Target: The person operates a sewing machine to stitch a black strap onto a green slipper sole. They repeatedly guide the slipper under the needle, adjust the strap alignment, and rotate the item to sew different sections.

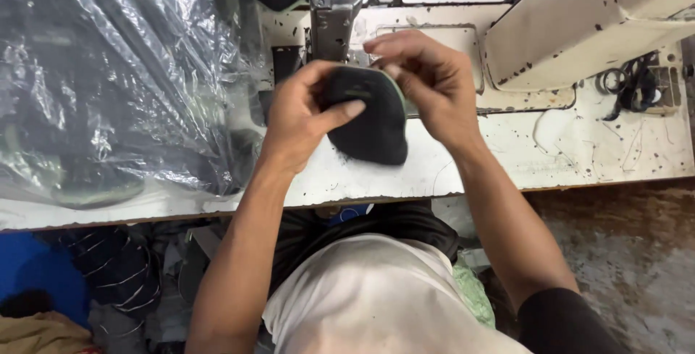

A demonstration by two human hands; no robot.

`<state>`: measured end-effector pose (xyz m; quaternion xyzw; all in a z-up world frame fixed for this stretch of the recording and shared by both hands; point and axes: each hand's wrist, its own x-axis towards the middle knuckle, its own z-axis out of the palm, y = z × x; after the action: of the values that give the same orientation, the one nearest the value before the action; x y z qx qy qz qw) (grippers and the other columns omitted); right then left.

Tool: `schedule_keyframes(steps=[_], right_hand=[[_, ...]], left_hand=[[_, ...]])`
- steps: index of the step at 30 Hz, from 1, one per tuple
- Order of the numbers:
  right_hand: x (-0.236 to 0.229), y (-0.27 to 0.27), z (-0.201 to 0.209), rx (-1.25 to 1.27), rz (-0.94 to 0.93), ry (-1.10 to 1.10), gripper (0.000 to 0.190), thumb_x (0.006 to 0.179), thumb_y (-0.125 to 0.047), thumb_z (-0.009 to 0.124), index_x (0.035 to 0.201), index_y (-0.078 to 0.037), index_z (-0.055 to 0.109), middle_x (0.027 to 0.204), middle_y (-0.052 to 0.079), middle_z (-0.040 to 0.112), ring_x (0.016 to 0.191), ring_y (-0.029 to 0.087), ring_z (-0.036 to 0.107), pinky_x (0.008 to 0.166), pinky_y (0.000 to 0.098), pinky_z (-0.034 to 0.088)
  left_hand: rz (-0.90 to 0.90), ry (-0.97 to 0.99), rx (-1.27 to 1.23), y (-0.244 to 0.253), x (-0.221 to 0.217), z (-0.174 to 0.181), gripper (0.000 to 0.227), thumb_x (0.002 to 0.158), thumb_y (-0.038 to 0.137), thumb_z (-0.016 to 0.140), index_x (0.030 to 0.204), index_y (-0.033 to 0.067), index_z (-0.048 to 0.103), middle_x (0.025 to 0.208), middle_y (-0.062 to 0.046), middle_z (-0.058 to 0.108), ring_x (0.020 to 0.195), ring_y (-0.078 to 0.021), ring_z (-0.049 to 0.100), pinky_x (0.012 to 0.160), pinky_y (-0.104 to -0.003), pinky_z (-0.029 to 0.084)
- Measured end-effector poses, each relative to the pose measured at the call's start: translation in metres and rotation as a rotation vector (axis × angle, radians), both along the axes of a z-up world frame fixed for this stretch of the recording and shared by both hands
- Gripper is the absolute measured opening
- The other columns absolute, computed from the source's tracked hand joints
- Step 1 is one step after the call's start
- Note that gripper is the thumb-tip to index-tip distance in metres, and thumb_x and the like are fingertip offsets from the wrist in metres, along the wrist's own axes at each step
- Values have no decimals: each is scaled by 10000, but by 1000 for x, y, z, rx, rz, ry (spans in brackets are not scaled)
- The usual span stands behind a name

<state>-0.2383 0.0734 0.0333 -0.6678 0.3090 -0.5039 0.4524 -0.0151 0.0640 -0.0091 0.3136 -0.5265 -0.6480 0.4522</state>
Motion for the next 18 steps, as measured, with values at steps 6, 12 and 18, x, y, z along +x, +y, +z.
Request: schedule_keyframes(steps=[6,12,18], right_hand=[[9,21,-21,493,25,-184,300,893,-133,748,1179,-44,752,1074,114,766,931,160,735,819,318,626],[23,25,13,-74,-140,461,289,862,-64,834,1141,-36,763,1003,89,782,866,172,768,772,319,639],[28,20,16,-198,-133,534,294,885,-102,833,1154,-16,749,1023,107,773,886,178,766,744,311,618]], left_hand=[[277,274,57,20,20,-4,434,862,68,868,1209,-11,619,1135,-71,721,1068,-167,690,1017,-318,572],[325,-276,-579,21,34,41,493,793,119,894,1183,24,608,1139,-67,668,1080,-168,665,941,-281,546],[305,-403,-546,13,39,21,254,854,121,892,1016,23,723,966,-63,730,870,-167,725,746,-297,584]])
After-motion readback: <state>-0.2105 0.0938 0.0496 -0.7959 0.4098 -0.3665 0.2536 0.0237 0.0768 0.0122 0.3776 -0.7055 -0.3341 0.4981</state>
